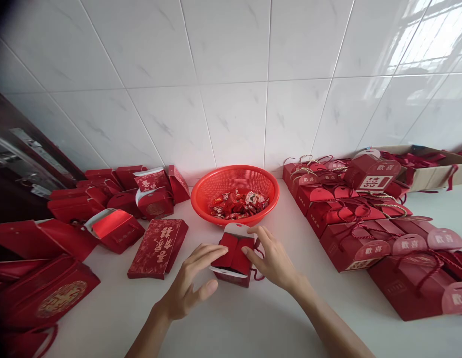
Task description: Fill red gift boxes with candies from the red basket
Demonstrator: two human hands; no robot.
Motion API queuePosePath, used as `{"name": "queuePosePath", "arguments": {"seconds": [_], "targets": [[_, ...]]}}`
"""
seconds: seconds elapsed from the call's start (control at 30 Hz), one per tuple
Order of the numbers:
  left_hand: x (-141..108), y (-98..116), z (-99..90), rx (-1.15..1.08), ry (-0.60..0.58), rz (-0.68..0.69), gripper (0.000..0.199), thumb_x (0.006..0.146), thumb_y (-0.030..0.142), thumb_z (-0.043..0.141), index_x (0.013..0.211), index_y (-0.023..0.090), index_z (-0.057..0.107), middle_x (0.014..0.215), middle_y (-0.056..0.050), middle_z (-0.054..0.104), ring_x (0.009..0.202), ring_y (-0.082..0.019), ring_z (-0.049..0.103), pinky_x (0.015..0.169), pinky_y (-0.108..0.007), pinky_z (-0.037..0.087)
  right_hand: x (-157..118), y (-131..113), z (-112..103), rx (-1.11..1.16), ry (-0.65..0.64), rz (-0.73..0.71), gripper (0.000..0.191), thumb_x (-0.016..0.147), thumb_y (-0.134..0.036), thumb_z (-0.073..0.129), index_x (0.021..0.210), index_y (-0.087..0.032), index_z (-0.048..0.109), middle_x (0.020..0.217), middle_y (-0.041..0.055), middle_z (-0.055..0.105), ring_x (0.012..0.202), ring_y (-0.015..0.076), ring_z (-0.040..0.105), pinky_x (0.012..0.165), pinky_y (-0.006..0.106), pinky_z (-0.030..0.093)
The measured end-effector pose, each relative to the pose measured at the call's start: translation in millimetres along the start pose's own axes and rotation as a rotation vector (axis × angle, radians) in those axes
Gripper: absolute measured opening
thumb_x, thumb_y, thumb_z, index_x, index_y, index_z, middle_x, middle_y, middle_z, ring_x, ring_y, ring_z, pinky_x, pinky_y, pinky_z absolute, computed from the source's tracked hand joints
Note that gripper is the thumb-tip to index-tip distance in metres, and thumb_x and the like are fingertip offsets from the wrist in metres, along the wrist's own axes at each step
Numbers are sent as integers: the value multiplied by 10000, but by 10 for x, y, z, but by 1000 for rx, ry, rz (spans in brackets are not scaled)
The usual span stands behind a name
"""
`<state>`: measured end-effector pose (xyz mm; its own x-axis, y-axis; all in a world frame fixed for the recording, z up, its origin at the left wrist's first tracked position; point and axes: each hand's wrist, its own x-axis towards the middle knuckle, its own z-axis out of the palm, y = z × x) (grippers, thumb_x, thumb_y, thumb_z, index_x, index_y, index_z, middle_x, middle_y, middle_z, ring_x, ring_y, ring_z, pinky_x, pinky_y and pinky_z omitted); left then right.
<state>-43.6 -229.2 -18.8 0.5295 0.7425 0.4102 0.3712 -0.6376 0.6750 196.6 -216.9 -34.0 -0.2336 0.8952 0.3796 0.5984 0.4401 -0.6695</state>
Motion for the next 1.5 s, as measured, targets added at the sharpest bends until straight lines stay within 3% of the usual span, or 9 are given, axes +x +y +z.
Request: {"name": "queuePosePath", "arguments": {"seconds": [0.23, 0.43, 0.6, 0.83, 0.97, 1.07, 1.23, 1.37, 1.5], "targets": [[-11, -85, 146, 66, 199, -71, 380, 961, 277, 548, 1336, 231, 581, 1245, -114, 665, 1103, -237, 657, 931, -384, 572, 4, 17, -23, 212, 83, 5, 273, 972, -428, 540, 1169, -240, 556, 1139, 93, 680, 776, 174, 680, 769, 364, 588], [9, -126, 276, 123, 343, -88, 502, 946, 269, 586, 1433, 268, 468, 1369, -123, 568, 1249, -264, 582, 999, -432, 548, -1, 25, -7, 187, -77, -99, 270, 992, -400, 524, 1105, -229, 701, 1221, 123, 671, 1021, 222, 685, 879, 365, 570], [18, -117, 267, 116, 232, -170, 349, 981, 288, 512, 1306, 254, 632, 1490, -121, 484, 1319, -282, 538, 1063, -461, 506, -9, 22, 13, 207, -99, -102, 289, 988, -409, 530, 1146, -234, 697, 1266, 128, 651, 1031, 222, 680, 865, 361, 572], [37, -115, 241, 87, 172, -262, 307, 962, 314, 526, 1192, 252, 720, 1347, -107, 588, 1165, -265, 634, 996, -432, 548, 41, 119, -211, 531, -156, 185, 414, 881, -499, 667, 1186, -219, 650, 1182, 108, 688, 564, 110, 607, 557, 292, 538], [45, -105, 228, 30, 205, -275, 288, 930, 312, 569, 1152, 248, 741, 1256, -106, 599, 1009, -218, 672, 914, -392, 582, 64, 156, -364, 852, -44, 173, 379, 808, -465, 758, 1105, -245, 672, 1212, 113, 690, 727, 172, 680, 743, 375, 577], [52, -91, 234, -39, 220, -306, 276, 905, 323, 608, 1131, 258, 751, 1237, -103, 595, 927, -193, 675, 798, -348, 606, 55, 122, -354, 926, 9, 129, 330, 794, -423, 786, 1062, -262, 680, 1154, 90, 712, 898, 210, 703, 870, 405, 560], [69, -107, 263, -214, 232, -388, 316, 860, 415, 656, 1104, 245, 763, 1209, -104, 602, 766, -153, 659, 674, -313, 596, 6, -13, -183, 657, -126, 40, 237, 846, -366, 731, 1037, -228, 702, 1253, 123, 659, 1006, 233, 678, 795, 363, 581], [93, -149, 222, -370, 244, -545, 454, 838, 509, 623, 1154, 196, 714, 1161, -103, 666, 714, -147, 653, 654, -295, 560, -18, -84, -113, 325, -91, -80, 148, 879, -273, 666, 1011, -238, 723, 1242, 106, 657, 1058, 227, 666, 865, 359, 564], [107, -175, 99, -419, 190, -723, 568, 782, 526, 640, 1210, 153, 658, 915, -73, 714, 700, -176, 654, 516, -242, 442, -25, -88, -97, 217, -78, -137, 151, 879, -195, 621, 992, -239, 710, 1209, 91, 677, 1023, 212, 686, 830, 337, 577]]}}
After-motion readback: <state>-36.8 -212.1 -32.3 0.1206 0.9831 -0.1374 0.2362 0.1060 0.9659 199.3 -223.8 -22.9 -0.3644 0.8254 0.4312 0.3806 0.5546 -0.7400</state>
